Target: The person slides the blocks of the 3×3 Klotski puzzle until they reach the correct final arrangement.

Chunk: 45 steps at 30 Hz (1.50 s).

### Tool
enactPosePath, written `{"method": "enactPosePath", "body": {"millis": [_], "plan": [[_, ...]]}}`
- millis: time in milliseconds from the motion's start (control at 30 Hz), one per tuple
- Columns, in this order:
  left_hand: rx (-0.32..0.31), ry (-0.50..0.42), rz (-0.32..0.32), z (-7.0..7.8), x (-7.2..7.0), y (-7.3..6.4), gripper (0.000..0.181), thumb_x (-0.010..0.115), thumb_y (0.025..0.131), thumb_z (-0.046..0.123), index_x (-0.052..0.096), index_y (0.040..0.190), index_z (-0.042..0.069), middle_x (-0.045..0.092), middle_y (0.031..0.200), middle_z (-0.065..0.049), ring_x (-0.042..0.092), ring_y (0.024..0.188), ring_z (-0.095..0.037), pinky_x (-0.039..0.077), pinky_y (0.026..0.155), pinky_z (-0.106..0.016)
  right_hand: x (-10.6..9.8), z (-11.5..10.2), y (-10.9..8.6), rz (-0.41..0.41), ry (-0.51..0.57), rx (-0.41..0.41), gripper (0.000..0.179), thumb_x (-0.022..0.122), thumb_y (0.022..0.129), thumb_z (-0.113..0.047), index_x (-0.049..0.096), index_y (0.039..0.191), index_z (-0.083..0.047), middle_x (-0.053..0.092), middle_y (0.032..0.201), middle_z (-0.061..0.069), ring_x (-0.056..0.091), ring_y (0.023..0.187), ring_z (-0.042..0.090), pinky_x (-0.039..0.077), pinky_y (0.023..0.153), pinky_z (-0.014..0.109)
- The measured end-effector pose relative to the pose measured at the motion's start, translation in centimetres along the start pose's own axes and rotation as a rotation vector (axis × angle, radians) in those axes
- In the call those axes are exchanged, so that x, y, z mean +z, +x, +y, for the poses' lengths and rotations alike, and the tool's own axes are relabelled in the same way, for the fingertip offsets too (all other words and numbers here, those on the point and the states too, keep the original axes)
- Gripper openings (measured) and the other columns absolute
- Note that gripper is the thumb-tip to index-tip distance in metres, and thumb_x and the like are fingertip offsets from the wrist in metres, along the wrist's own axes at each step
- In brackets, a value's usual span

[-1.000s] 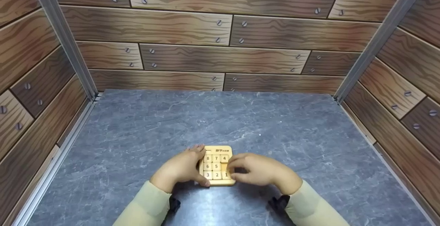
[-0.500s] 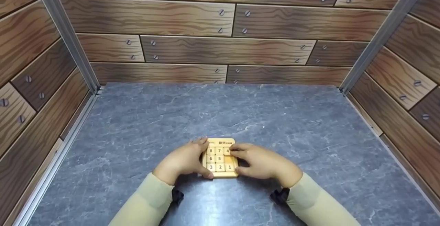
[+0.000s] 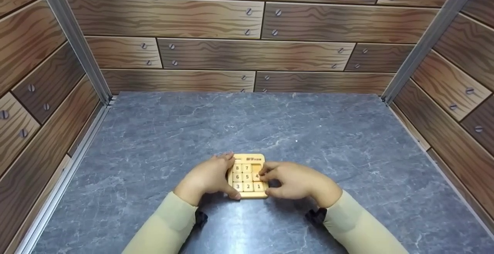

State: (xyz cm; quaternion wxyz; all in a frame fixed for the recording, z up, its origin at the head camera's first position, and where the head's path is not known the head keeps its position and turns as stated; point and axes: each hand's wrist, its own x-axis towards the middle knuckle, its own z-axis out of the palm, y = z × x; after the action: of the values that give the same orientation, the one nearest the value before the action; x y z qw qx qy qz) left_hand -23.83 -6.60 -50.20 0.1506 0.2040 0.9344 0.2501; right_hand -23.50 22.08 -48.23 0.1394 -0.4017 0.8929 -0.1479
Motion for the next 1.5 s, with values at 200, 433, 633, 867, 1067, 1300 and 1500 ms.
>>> {"method": "enactPosePath", "body": {"millis": [200,433,633,867,1067,1300,1500], "plan": [[-0.013,0.041,-0.003,0.2,0.2,0.1,0.122,0.108,0.071,0.050,0.052,0.168,0.002,0.041,0.183,-0.016,0.038,0.165,-0.059,0.034,0.141,-0.062,-1.2,0.1,0.6,-0.087,0.095,0.062,0.040,0.069,0.105,-0.039,0.084,0.128,-0.010,0.075,0.143,0.004,0.073,0.130,0.026,0.059,0.120,0.054],[0.017,0.045,-0.002,0.2,0.0,-0.1,0.122,0.107,0.072,0.051,0.051,0.168,0.001,0.040,0.183,-0.017,0.039,0.162,-0.063,0.036,0.139,-0.064,-1.1,-0.1,1.0,-0.018,0.032,0.101,0.055,0.068,0.107,-0.044,0.071,0.151,-0.011,0.063,0.167,0.009,0.066,0.148,0.038,0.051,0.129,0.061],[0.018,0.057,0.009,0.0,-0.5,0.0,0.122,0.107,0.071,0.051,0.051,0.168,0.002,0.040,0.182,-0.018,0.040,0.164,-0.059,0.033,0.140,-0.064,-0.5,-0.1,1.9,-0.001,-0.004,0.067,0.067,0.070,0.107,-0.044,0.058,0.167,-0.016,0.051,0.179,0.005,0.048,0.166,0.035,0.037,0.140,0.060],[0.034,0.053,-0.004,0.2,-0.4,0.0,0.120,0.106,0.074,0.050,0.050,0.168,-0.001,0.040,0.182,-0.020,0.039,0.168,-0.050,0.030,0.143,-0.060,0.3,0.1,2.2,-0.098,0.031,0.069,0.077,0.069,0.106,-0.045,0.047,0.174,-0.019,0.038,0.185,-0.001,0.033,0.175,0.032,0.024,0.145,0.060],[0.033,0.058,-0.006,0.0,-0.2,0.1,0.121,0.106,0.074,0.050,0.050,0.169,0.000,0.039,0.182,-0.019,0.038,0.169,-0.048,0.029,0.144,-0.060,0.2,0.3,1.9,-0.104,0.067,0.125,0.070,0.069,0.107,-0.043,0.052,0.171,-0.021,0.046,0.181,0.001,0.038,0.172,0.033,0.028,0.144,0.061],[0.036,0.059,0.007,-0.1,-0.2,0.0,0.119,0.107,0.073,0.049,0.052,0.167,0.001,0.041,0.182,-0.020,0.040,0.167,-0.053,0.032,0.142,-0.062,-0.5,0.1,1.4,-0.113,0.069,0.195,0.063,0.068,0.110,-0.044,0.056,0.168,-0.021,0.042,0.183,-0.002,0.041,0.171,0.033,0.031,0.142,0.062],[0.030,0.058,0.012,0.0,-0.2,0.1,0.118,0.107,0.073,0.049,0.053,0.167,0.002,0.041,0.182,-0.020,0.040,0.166,-0.056,0.033,0.141,-0.063,-1.1,-0.3,1.2,-0.105,0.018,0.230,0.056,0.068,0.110,-0.042,0.064,0.161,-0.018,0.053,0.176,-0.003,0.054,0.162,0.038,0.041,0.136,0.063]]}}
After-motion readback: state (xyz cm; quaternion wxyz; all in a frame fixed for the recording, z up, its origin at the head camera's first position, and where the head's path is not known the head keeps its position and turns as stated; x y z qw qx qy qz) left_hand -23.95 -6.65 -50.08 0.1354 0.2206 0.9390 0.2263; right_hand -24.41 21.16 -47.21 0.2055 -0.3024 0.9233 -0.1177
